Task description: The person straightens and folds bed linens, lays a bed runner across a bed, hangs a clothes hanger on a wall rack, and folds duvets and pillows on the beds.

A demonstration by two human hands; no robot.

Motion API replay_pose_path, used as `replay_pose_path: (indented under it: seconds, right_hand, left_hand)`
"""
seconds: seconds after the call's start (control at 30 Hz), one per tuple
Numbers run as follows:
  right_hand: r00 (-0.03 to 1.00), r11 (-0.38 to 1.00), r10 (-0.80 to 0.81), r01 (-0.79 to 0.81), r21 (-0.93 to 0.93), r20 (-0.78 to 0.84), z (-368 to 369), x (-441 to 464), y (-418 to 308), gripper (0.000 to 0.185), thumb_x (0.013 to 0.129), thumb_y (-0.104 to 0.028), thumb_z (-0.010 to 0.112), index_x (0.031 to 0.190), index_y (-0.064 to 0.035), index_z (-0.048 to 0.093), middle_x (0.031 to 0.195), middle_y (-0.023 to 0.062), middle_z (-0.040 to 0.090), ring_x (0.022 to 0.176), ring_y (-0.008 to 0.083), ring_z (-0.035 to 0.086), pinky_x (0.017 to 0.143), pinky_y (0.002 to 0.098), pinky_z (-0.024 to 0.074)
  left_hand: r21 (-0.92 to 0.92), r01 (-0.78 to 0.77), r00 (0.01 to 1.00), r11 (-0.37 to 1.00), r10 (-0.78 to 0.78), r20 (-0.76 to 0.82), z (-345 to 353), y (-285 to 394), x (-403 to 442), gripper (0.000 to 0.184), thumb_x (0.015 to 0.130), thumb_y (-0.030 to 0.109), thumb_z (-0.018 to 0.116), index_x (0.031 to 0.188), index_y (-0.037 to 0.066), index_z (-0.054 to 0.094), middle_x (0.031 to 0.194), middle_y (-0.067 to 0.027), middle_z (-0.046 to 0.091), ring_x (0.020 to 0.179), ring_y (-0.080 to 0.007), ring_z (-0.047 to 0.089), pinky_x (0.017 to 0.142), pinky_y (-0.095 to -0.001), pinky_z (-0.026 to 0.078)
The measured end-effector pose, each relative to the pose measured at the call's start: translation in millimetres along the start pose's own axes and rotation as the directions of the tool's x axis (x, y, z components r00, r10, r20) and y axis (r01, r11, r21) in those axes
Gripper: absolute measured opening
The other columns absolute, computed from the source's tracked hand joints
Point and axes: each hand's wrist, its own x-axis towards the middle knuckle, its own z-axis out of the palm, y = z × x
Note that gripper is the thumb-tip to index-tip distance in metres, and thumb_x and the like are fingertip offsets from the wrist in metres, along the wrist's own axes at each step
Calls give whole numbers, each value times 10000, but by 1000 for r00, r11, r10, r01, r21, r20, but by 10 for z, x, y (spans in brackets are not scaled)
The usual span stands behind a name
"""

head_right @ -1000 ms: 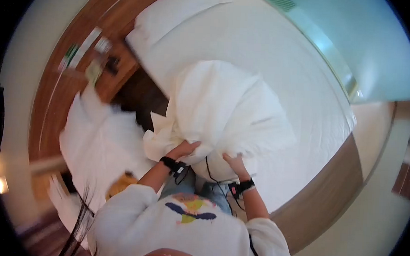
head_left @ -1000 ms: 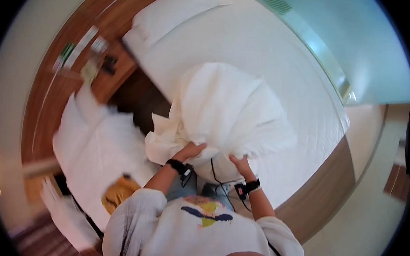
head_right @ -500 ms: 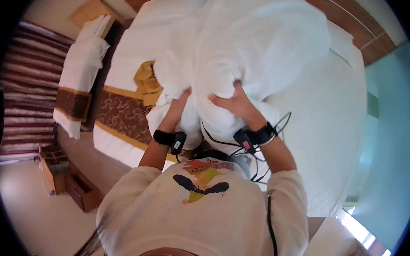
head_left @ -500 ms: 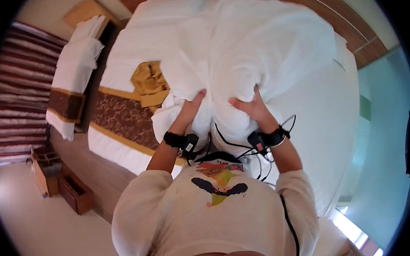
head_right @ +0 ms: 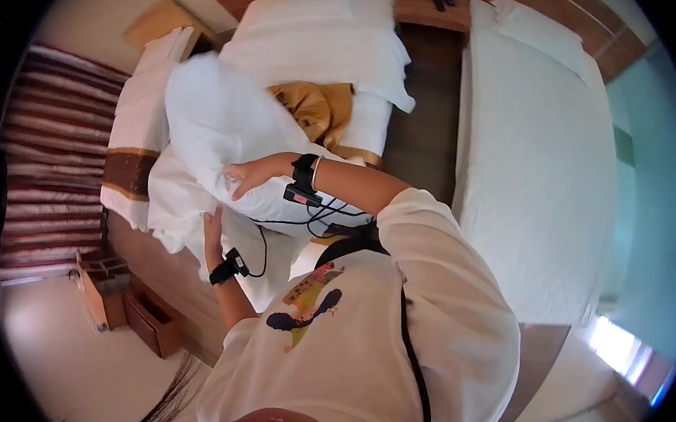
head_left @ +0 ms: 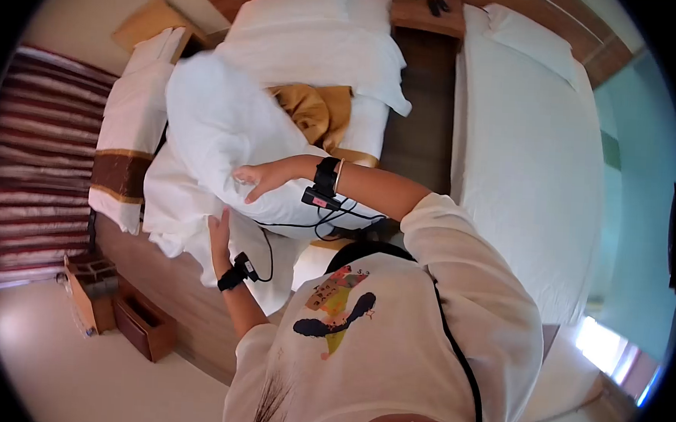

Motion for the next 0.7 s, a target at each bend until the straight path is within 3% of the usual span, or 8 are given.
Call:
replay_pose_path:
  seconds: [0.1,0.17,0.2,0.27,0.37,0.4,0.5,0.7]
  right_hand:
    - [998,989,69,-67,131,-12,-25,-321,291,439,750,-216,510,1104,0,366,1098,100,427,996,163,405,833,251,319]
    - [975,905,170,-96,415,-144,-87,-878,457,359,766,-185,482,1074,-19,402,1019,78,490,938,132,450,802,229,339]
    - [916,876,259,-88,474,-308,-83,-1243,462,324,770,-180,473,1051,-28,421,981,68,511,902,118,470,782,221,348]
    - [682,859,330,68,507,-652,69,-2086,553,256,778,-186,452,989,-43,461,931,54,537,831,103,508,743,218,366]
    - [54,927,341,148,345,-938,737,-3507,260,228,783,-177,422,970,-59,480,871,59,549,780,137,513,706,243,377]
    - [-161,919,388,-3,394,-907,1055,-3977,163,266,782,-262,410,971,-84,473,910,49,538,835,135,500,737,259,357]
    - [-675,943,259,24,331,-691,2149,-4909,-353,242,780,-235,401,935,-70,490,858,54,557,763,134,521,651,245,363]
    - [-957,979,162,125,160,-240,3797,-5597,-926,190,781,-217,414,866,-75,508,755,22,546,684,100,508,585,210,351]
  left_hand:
    - [337,-221,943,915,289,-166,-80,-354,218,396,774,250,443,1067,-14,409,1056,-110,465,960,-211,441,823,-295,301]
    - [-149,-15,1000,989,16,10,-23,-189,95,294,772,237,441,979,32,475,995,-83,512,925,-172,477,788,-278,316]
    - [-149,-21,997,989,31,66,61,-165,89,294,772,237,441,979,32,475,995,-83,512,925,-172,477,788,-278,316]
    - [-247,-33,984,968,74,159,219,-104,91,212,772,225,432,888,63,506,901,-59,547,866,-121,495,721,-236,337]
    - [-437,46,941,898,108,320,718,-61,-6,175,766,210,439,842,69,506,810,-35,554,784,-107,505,661,-218,348]
    - [-475,126,910,871,89,404,931,18,-136,169,767,203,437,839,65,503,757,-21,538,735,-112,500,628,-208,351]
    - [-460,384,733,800,39,679,1599,118,-503,150,763,190,448,817,60,501,742,-21,529,729,-119,500,624,-217,356]
    - [-304,215,548,928,143,824,2552,506,-1217,146,768,193,438,764,67,513,714,-16,545,673,-95,504,592,-207,363]
